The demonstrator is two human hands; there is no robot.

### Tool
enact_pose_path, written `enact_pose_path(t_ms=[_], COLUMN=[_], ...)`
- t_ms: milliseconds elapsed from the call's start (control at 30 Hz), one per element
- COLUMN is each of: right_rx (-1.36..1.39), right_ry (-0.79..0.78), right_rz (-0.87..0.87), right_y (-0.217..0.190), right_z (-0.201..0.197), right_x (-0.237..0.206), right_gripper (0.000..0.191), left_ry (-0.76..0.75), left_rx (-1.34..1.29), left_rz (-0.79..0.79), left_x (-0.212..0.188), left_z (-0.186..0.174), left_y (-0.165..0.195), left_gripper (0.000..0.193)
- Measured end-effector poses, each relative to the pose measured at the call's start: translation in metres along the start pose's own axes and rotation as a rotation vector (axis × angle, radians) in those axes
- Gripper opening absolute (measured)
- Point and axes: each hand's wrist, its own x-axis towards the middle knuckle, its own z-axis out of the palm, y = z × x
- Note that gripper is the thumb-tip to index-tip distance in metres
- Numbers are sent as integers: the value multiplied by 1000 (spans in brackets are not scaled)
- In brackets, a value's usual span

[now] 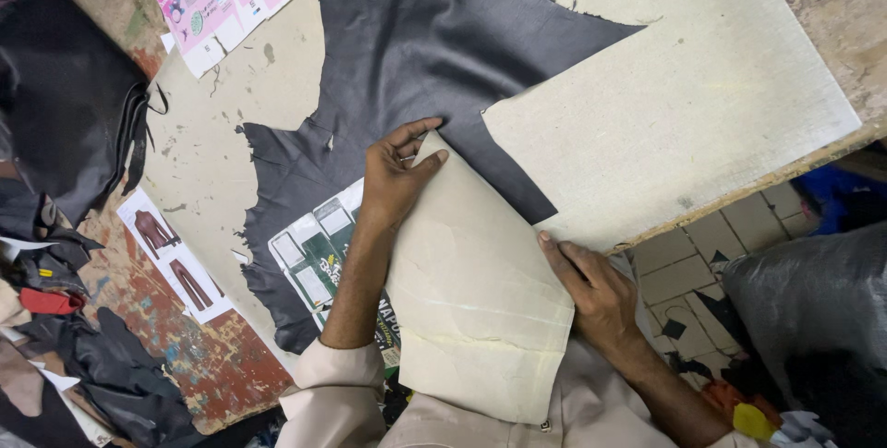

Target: The person lays out a large piece of black leather on a work table, smooths it, and uses a utility knife to cut along pre-drawn white lines. The person removes the cut piece and sets it aside, then continues cutting additional sections from the remaining leather.

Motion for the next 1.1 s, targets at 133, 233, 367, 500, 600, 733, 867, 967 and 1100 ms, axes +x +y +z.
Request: enact_pose_path(t_ms=[133,233,367,500,600,733,867,967,1100], right_rx=[4,11,9,5,42,68,110,114,150], right_ry=[8,15,-21,-64,-43,-70,-98,-122,-165], right_rz=[-2,-3,6,21,39,63,100,166,368], right_y=[0,0,0,-1,-4,-9,-12,-13,-11], right_z=[-2,-3,-6,-10,-13,-19,-25,-26,-23], right_x=[1,2,3,6,9,14,21,23,19], right_gripper=[51,52,54,57,59,62,62,57,39], left_ry=[16,25,21,9,-45,-98,-108,-118,-60], left_rx=[20,40,4,20,-30,-125,-169,-223,-274], left_rz=[-24,-31,-50,-19,-49,-137,-204,-196,58], left_x=[-2,-2,-1,-1,0,4,8,7,-1], left_z=[3,3,5,4,3,2,-8,-15,5], left_y=[7,9,7,7,8,7,2,-4,-20], left_gripper=[45,45,45,44,43,38,29,36,54])
